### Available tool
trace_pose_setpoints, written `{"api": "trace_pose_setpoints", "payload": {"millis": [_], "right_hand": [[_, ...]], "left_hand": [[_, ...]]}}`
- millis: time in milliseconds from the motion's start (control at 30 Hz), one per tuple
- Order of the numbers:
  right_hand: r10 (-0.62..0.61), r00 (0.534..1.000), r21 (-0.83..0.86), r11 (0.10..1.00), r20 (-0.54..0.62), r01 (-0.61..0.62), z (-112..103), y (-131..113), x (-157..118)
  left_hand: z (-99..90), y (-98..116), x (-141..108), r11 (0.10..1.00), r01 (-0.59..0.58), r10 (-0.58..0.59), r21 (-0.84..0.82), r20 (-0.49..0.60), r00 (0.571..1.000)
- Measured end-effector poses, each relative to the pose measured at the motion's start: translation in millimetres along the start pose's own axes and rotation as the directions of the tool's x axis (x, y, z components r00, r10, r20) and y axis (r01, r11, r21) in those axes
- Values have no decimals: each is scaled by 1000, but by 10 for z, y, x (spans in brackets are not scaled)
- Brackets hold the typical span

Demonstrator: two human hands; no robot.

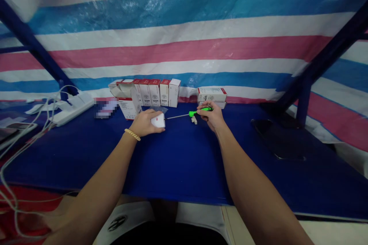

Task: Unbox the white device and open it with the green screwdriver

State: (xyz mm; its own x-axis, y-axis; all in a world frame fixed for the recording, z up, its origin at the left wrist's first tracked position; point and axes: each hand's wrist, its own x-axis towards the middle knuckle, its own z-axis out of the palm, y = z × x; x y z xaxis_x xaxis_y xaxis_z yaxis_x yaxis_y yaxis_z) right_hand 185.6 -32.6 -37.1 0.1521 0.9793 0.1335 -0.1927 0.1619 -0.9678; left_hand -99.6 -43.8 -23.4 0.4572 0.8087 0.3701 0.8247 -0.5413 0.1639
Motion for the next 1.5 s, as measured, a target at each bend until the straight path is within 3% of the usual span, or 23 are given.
{"api": "trace_pose_setpoints", "payload": {"millis": [133, 300, 367, 633, 900, 1000, 1100, 1200, 1367, 1500], "right_hand": [[36, 999, 66, 997, 1, -36, 8, -23, -2], [32, 996, -278, 959, -85, -55, -4, 23, 39], [7, 997, -343, 939, -80, -34, -9, 36, 41], [-67, 995, -77, 995, -77, 61, 34, -16, 1], [-55, 992, 119, 992, 114, 42, 12, -57, -15], [36, 998, 41, 998, 45, -38, 20, -55, 11], [141, 984, -108, 982, -112, -153, 24, -17, 55], [130, 975, -168, 973, -181, -161, 19, 28, 76], [48, 999, -84, 995, -11, -49, -5, 2, 44], [82, 994, 27, 996, 69, -84, -31, -93, 23]], "left_hand": [[-9, 29, 2, 1000, 12, -13, 24, 30, 999], [9, -2, -2, 999, 9, -10, 32, 36, 999], [9, -11, -2, 1000, 22, -22, 14, 27, 999], [4, -7, -5, 1000, 31, -31, 0, 42, 999], [28, 21, 4, 999, 36, -38, 38, 49, 998], [25, 50, 11, 998, 30, -33, 47, 51, 998], [22, 67, 14, 998, 31, -33, 61, 34, 999], [24, 52, 9, 998, 32, -33, 62, 11, 999], [22, -13, -8, 999, 53, -53, 1, -56, 997], [23, 1, -1, 999, 52, -52, 6, -27, 998]]}}
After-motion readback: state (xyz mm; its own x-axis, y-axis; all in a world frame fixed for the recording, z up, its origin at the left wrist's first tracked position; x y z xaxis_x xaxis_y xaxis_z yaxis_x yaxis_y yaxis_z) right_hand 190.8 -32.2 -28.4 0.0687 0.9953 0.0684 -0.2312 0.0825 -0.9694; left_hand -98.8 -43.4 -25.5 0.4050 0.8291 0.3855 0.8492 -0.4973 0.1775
